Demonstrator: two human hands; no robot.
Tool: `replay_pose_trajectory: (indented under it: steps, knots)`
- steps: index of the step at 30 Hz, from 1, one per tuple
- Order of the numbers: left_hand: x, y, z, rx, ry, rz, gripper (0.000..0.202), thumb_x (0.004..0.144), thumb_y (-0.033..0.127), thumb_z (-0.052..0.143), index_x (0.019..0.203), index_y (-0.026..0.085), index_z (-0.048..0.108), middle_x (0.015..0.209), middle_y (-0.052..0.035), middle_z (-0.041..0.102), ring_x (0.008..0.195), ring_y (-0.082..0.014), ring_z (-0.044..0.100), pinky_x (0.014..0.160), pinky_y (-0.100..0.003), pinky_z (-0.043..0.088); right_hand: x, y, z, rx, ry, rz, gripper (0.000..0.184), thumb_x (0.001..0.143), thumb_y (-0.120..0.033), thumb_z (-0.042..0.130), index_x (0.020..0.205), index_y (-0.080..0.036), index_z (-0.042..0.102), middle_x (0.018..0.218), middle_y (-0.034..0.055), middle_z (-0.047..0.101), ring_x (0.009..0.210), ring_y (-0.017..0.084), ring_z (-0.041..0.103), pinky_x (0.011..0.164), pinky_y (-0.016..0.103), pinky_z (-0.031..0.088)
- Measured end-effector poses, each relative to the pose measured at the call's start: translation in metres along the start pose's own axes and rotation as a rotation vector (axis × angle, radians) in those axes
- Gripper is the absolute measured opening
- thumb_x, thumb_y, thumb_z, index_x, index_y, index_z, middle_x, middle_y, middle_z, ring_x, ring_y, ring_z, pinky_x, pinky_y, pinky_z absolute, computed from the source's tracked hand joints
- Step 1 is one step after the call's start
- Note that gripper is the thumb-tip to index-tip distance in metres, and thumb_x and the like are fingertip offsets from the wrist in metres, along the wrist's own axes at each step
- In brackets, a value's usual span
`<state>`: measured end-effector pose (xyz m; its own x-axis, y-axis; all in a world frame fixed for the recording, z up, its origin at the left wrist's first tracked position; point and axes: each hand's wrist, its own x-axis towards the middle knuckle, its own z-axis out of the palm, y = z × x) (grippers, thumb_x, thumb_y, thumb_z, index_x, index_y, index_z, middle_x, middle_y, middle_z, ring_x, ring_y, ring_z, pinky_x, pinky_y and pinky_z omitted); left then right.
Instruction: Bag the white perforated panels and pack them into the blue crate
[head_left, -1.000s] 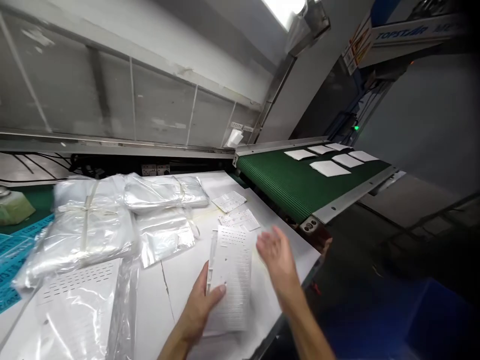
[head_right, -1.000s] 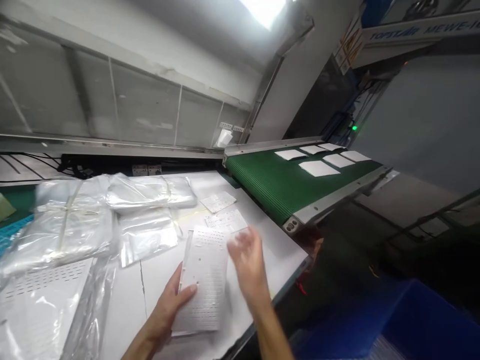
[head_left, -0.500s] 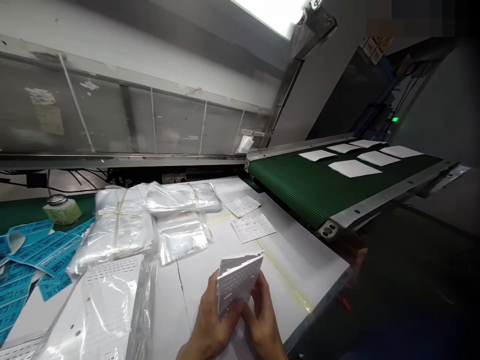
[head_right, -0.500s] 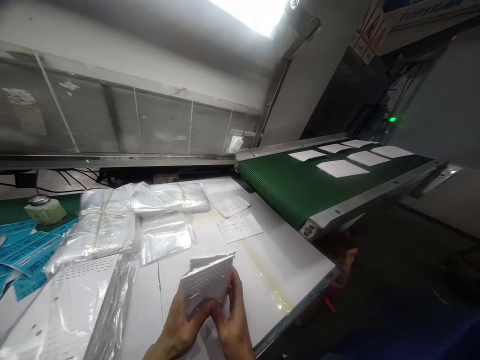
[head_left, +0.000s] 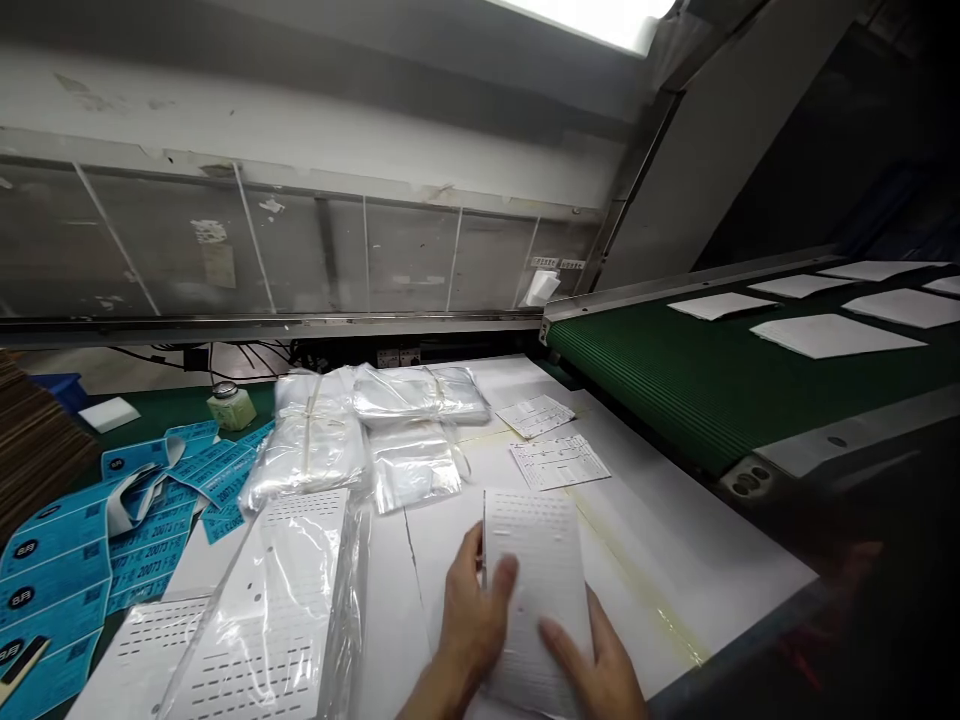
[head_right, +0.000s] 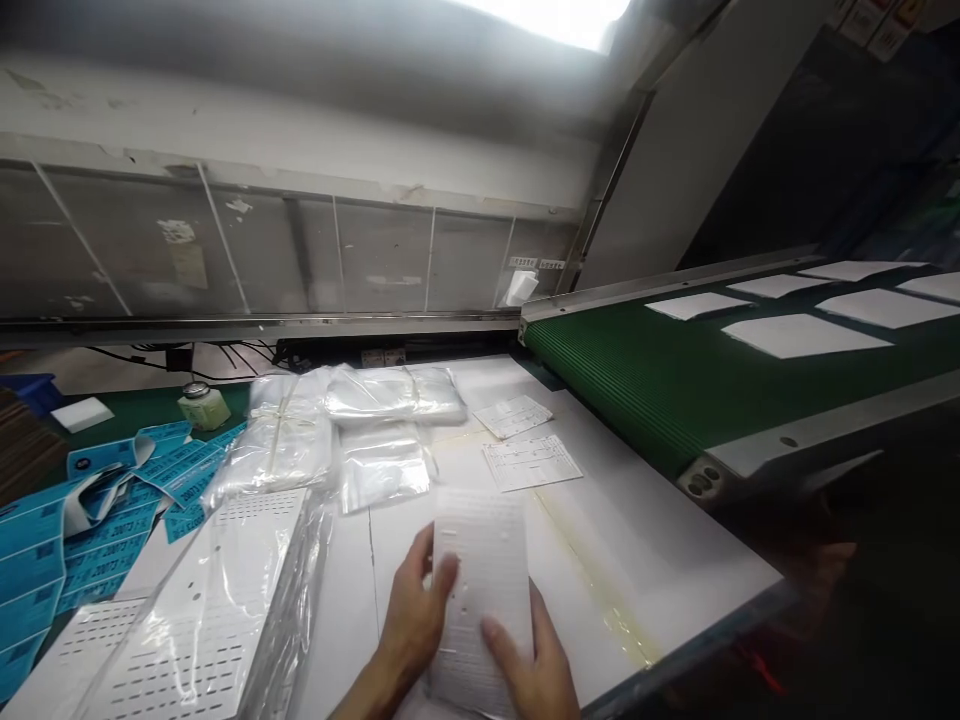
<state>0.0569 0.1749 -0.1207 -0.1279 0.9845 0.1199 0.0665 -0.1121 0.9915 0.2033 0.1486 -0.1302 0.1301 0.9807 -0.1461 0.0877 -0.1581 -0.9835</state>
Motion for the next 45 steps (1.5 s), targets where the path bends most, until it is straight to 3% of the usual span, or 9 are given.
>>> replay_pose_trajectory:
  steps: [2,5,9,16,24,28,36,41,45]
  knots:
    - [0.021,-0.002,-0.008,0.379,0.098,0.066,0.039,0.095,0.033,0.03,0.127,0.017,0.044,0.11,-0.01,0.061,0.098,-0.0202,0.057,0.082,-0.032,0.046,0.002,-0.005,-0.004,0.082,-0.011,0.103,0.062,0.071,-0.055,0.061,0.124,-0.026,0.048,0.116,0.0059,0.064,0.108,0.032,0.057,0.088,0.043,0.048]
    - [0.058,-0.009,-0.016,0.831,0.177,0.119,0.034,0.093,0.018,0.03,0.114,0.014,0.056,0.111,-0.0125,0.058,0.107,-0.0242,0.05,0.094,-0.04,0.037,0.005,-0.003,-0.006,0.127,-0.008,0.179,0.068,0.073,-0.058,0.057,0.131,-0.027,0.042,0.119,0.0059,0.063,0.111,0.033,0.056,0.084,0.045,0.05]
    - [0.096,-0.021,-0.018,1.008,0.166,0.074,0.027,0.091,0.02,0.039,0.108,0.011,0.058,0.114,-0.0132,0.055,0.115,-0.0262,0.044,0.1,-0.046,0.029,0.008,0.006,-0.006,0.041,0.024,0.129,0.07,0.072,-0.06,0.058,0.131,-0.026,0.042,0.125,0.006,0.059,0.113,0.031,0.054,0.089,0.043,0.048]
    - [0.125,-0.037,-0.034,1.277,-0.063,-0.056,0.029,0.086,0.032,0.055,0.109,0.015,0.056,0.113,-0.0076,0.057,0.1,-0.0211,0.057,0.085,-0.043,0.047,0.006,0.011,-0.008,0.017,0.068,0.102,0.076,0.07,-0.063,0.058,0.131,-0.021,0.042,0.116,0.0094,0.064,0.105,0.033,0.059,0.082,0.042,0.051]
    - [0.152,-0.021,-0.059,1.38,-0.619,0.086,0.03,0.087,0.033,0.054,0.112,0.015,0.055,0.112,-0.0077,0.058,0.095,-0.0195,0.059,0.08,-0.04,0.05,0.008,0.017,-0.009,0.005,0.066,0.058,0.07,0.072,-0.061,0.056,0.128,-0.022,0.043,0.116,0.0085,0.063,0.105,0.031,0.058,0.084,0.04,0.049]
    - [0.158,-0.009,-0.073,1.375,-0.796,0.207,0.027,0.087,0.033,0.054,0.106,0.015,0.057,0.106,-0.0064,0.06,0.088,-0.0171,0.06,0.076,-0.036,0.051,0.01,0.023,-0.009,-0.005,0.097,0.047,0.074,0.073,-0.061,0.055,0.134,-0.023,0.038,0.124,0.0074,0.059,0.111,0.03,0.054,0.091,0.041,0.045]
    - [0.161,-0.016,-0.081,1.375,-0.831,0.383,0.031,0.085,0.039,0.055,0.104,0.015,0.055,0.101,-0.0058,0.058,0.085,-0.0168,0.058,0.071,-0.034,0.05,0.014,0.024,-0.005,-0.025,0.141,0.07,0.069,0.072,-0.06,0.056,0.129,-0.024,0.043,0.122,0.0064,0.06,0.11,0.03,0.056,0.091,0.042,0.045]
    - [0.165,-0.017,-0.084,1.357,-0.837,0.448,0.017,0.089,0.03,0.047,0.091,0.016,0.057,0.091,-0.0038,0.057,0.075,-0.0141,0.055,0.065,-0.029,0.046,0.014,0.023,-0.004,-0.008,0.127,0.098,0.067,0.073,-0.06,0.056,0.13,-0.026,0.042,0.122,0.0054,0.061,0.115,0.03,0.053,0.092,0.041,0.045]
    - [0.166,-0.015,-0.09,1.34,-0.863,0.489,0.028,0.074,0.04,0.062,0.091,0.018,0.057,0.09,-0.0056,0.057,0.077,-0.0196,0.053,0.061,-0.029,0.044,0.013,0.018,-0.005,-0.02,0.085,0.152,0.071,0.074,-0.06,0.055,0.133,-0.025,0.036,0.126,0.0065,0.057,0.113,0.03,0.054,0.092,0.042,0.045]
